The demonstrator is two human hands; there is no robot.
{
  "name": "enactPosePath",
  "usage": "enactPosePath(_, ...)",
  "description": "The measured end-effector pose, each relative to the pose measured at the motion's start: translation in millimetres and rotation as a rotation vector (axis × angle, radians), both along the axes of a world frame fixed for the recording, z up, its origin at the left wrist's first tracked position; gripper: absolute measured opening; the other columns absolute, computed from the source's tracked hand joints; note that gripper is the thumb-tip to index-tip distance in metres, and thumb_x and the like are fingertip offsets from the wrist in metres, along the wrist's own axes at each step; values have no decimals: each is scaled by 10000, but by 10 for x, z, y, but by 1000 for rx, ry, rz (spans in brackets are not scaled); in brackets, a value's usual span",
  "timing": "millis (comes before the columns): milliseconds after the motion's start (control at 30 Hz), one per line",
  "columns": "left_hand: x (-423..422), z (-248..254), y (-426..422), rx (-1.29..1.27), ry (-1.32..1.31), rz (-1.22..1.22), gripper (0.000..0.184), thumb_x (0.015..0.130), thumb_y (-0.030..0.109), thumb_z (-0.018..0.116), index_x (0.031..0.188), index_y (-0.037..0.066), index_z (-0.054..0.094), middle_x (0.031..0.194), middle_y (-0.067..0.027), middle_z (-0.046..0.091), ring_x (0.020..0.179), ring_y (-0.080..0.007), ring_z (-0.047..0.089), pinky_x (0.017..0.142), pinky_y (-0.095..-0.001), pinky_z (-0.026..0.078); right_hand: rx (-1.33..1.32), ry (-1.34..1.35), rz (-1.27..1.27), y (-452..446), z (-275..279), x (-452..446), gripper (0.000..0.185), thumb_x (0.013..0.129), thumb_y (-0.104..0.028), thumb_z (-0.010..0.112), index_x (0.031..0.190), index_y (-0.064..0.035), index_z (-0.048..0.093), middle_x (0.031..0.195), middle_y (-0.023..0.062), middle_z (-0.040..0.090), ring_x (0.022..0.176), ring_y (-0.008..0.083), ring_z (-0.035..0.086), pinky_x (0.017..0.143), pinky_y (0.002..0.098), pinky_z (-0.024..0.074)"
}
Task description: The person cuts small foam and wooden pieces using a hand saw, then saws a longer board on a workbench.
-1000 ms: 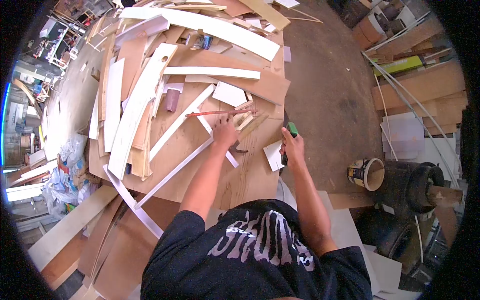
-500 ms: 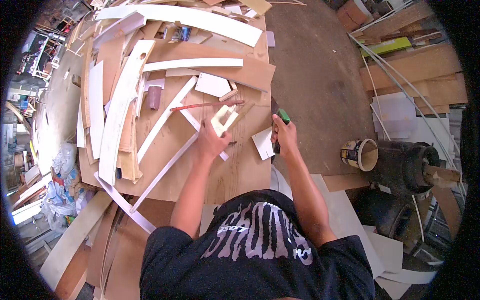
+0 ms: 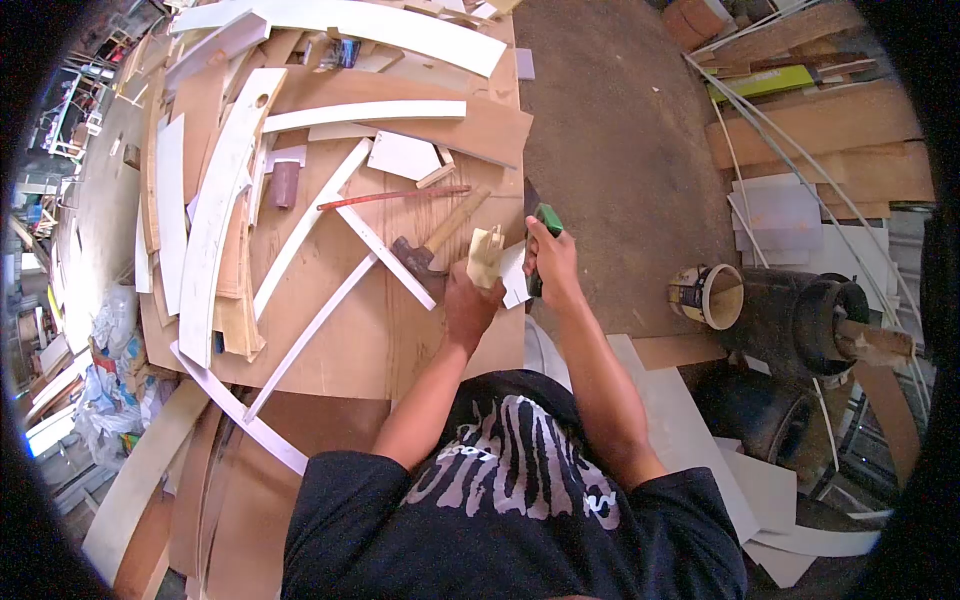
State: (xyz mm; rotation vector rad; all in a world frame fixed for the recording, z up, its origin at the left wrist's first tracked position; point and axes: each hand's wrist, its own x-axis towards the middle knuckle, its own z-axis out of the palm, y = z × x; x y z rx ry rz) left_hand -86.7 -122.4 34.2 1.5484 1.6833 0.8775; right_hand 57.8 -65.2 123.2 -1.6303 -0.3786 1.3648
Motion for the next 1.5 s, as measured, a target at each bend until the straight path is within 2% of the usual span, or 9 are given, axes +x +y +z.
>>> enactPosePath(167, -39, 156, -125, -279, 70, -130, 649, 753, 240, 835, 1208, -58, 482, 1098, -292, 582, 1081, -470, 580, 917, -514, 497, 36, 20, 18, -35, -72, -16, 283, 976, -249, 674, 817, -98, 495, 627, -23, 452, 455, 104, 439, 418, 294, 383)
enactPosePath(233, -24, -51, -197, 44, 266, -188, 573, 815, 268, 784, 1201, -57, 513, 1147, -315, 563, 1112, -466, 560, 966, -504, 474, 34, 20, 3, -24, -33, -53, 276, 977, -246, 673, 824, -99, 497, 628, -26, 450, 454, 103, 437, 418, 293, 379)
enactPosePath(333, 15, -178, -236, 109, 491, -161, 441, 905, 236, 675, 1212, -45, 532, 1187, -303, 557, 1140, -461, 544, 996, -498, 453, 28, 17, -8, -39, -51, -36, 264, 979, -239, 670, 832, -101, 499, 627, -28, 446, 454, 103, 435, 419, 292, 375)
enactPosePath(533, 255, -155, 231, 32, 103, 42, 273, 969, 94, 529, 1210, -35, 538, 1151, -234, 563, 1108, -435, 547, 964, -495, 459, 36, 11, 6, -46, -132, 9, 268, 984, -239, 662, 822, -107, 495, 622, -28, 440, 452, 106, 436, 418, 294, 374)
enactPosePath(633, 272, -377, 398, 246, 423, -101, 227, 988, 138, 537, 1166, 4, 578, 1137, -199, 579, 1076, -406, 567, 921, -487, 484, 32, 27, -4, -41, -108, -6, 285, 984, -241, 661, 799, -112, 487, 614, -28, 434, 450, 109, 432, 420, 300, 373)
enactPosePath(1067, 524, -1140, 594, 214, 693, 213, 229, 986, 360, 583, 949, 141, 638, 882, -81, 648, 851, -317, 642, 755, -459, 529, -49, 90, 34, -59, -52, 84, 362, 981, -254, 662, 712, -129, 453, 577, -25, 413, 424, 127, 418, 412, 322, 354)
enactPosePath(1267, 560, -713, 634, 132, 674, 172, 288, 986, 415, 570, 922, 140, 625, 857, -91, 664, 826, -318, 656, 714, -465, 515, -110, 128, 26, -30, 55, 53, 351, 982, -232, 653, 719, -119, 450, 578, -24, 402, 426, 122, 413, 411, 319, 347)
enactPosePath(1333, 583, -598, 690, -114, 513, 254, 286, 992, 397, 565, 891, 138, 632, 771, -90, 674, 772, -317, 663, 701, -475, 511, -128, 132, 24, -24, 36, 76, 340, 983, -227, 650, 727, -114, 457, 579, -25, 401, 430, 120, 412, 412, 315, 343)
enactPosePath(1500, 552, -662, 656, -61, 616, 230, 291, 989, 375, 570, 851, 133, 657, 726, -89, 686, 740, -311, 663, 682, -477, 497, -173, 146, 0, -42, 92, 150, 313, 993, -239, 639, 765, -105, 472, 586, -25, 396, 440, 121, 395, 418, 307, 328)
